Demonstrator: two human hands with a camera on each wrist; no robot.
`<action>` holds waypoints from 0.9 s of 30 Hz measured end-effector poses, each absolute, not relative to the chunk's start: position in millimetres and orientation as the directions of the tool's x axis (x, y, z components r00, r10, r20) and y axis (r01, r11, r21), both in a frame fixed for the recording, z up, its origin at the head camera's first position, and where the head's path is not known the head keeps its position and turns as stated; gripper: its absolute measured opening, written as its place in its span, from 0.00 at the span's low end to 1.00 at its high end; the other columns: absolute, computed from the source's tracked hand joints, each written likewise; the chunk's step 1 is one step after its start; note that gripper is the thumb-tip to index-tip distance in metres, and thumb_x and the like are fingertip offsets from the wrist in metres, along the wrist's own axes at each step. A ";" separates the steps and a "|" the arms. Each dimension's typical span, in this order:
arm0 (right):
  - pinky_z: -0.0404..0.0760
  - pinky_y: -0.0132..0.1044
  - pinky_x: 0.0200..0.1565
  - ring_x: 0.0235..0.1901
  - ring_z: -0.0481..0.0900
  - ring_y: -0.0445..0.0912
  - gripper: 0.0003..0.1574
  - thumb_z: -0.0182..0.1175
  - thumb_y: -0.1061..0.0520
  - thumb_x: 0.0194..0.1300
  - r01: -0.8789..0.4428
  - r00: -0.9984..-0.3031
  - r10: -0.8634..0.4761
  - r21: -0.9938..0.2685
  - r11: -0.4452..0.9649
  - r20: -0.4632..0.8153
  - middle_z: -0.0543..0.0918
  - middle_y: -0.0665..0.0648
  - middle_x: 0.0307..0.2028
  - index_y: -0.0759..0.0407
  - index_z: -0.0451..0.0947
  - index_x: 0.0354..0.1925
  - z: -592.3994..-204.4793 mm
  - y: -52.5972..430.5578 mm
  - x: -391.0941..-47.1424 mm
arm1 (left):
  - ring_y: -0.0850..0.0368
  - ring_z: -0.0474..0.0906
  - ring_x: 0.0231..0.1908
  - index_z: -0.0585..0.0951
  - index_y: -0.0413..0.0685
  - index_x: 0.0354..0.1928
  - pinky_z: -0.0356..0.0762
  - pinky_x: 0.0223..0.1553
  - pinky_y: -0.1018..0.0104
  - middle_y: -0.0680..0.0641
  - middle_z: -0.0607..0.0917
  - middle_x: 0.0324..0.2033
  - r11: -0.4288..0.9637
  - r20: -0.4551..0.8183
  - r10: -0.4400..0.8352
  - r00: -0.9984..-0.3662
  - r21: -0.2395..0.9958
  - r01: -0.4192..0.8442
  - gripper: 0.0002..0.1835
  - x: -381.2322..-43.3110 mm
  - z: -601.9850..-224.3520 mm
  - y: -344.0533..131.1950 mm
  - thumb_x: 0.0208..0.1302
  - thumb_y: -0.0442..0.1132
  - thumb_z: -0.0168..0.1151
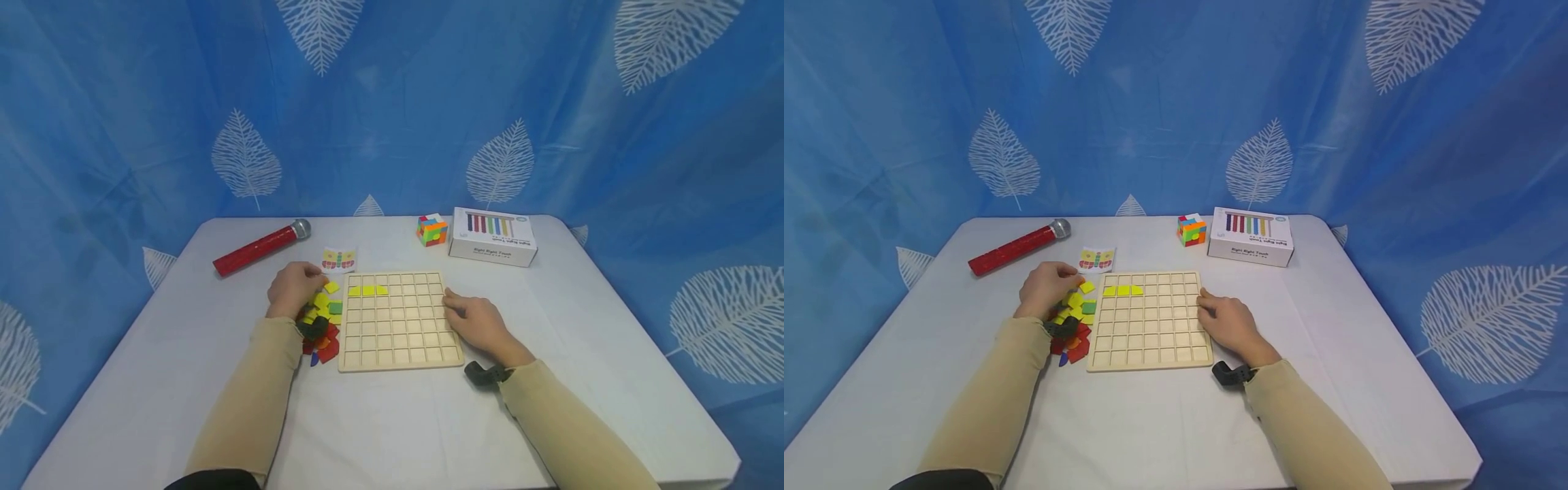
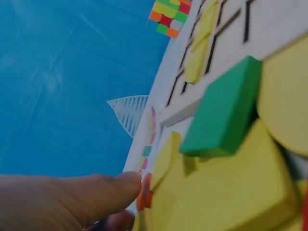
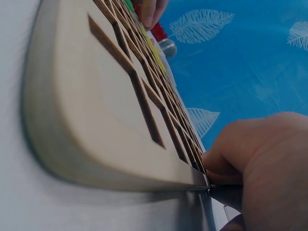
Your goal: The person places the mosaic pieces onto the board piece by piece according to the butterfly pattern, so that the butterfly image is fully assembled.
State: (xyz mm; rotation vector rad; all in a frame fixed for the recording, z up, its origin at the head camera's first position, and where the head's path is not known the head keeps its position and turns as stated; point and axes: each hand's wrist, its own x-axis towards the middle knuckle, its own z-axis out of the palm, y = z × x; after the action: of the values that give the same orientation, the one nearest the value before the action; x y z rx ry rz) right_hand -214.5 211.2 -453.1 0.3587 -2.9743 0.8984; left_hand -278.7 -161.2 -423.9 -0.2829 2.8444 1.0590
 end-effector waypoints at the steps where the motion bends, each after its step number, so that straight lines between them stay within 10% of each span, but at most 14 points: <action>1: 0.70 0.55 0.69 0.69 0.72 0.57 0.26 0.58 0.50 0.74 -0.223 -0.973 -0.214 -0.545 0.808 0.081 0.75 0.54 0.69 0.58 0.78 0.65 -453.0 211.3 -214.4 | 0.45 0.77 0.45 0.84 0.48 0.54 0.71 0.52 0.48 0.44 0.86 0.48 0.744 -0.149 -0.141 -0.979 0.637 -0.204 0.19 -278.7 -424.8 -161.0 0.69 0.52 0.66; 27: 0.69 0.55 0.69 0.70 0.71 0.56 0.26 0.58 0.51 0.74 -0.223 -0.973 -0.221 -0.554 0.802 0.072 0.74 0.54 0.70 0.58 0.78 0.65 -452.5 212.1 -213.9 | 0.46 0.76 0.43 0.83 0.49 0.49 0.70 0.51 0.48 0.45 0.85 0.43 0.743 -0.151 -0.150 -0.977 0.635 -0.212 0.16 -277.6 -423.7 -157.4 0.69 0.52 0.67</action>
State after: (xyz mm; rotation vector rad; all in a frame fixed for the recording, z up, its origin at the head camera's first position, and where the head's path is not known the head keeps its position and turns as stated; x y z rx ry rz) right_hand -213.9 212.1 -452.5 0.3669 -2.9779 0.9170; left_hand -277.6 -157.4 -423.7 -0.2965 2.8475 1.0548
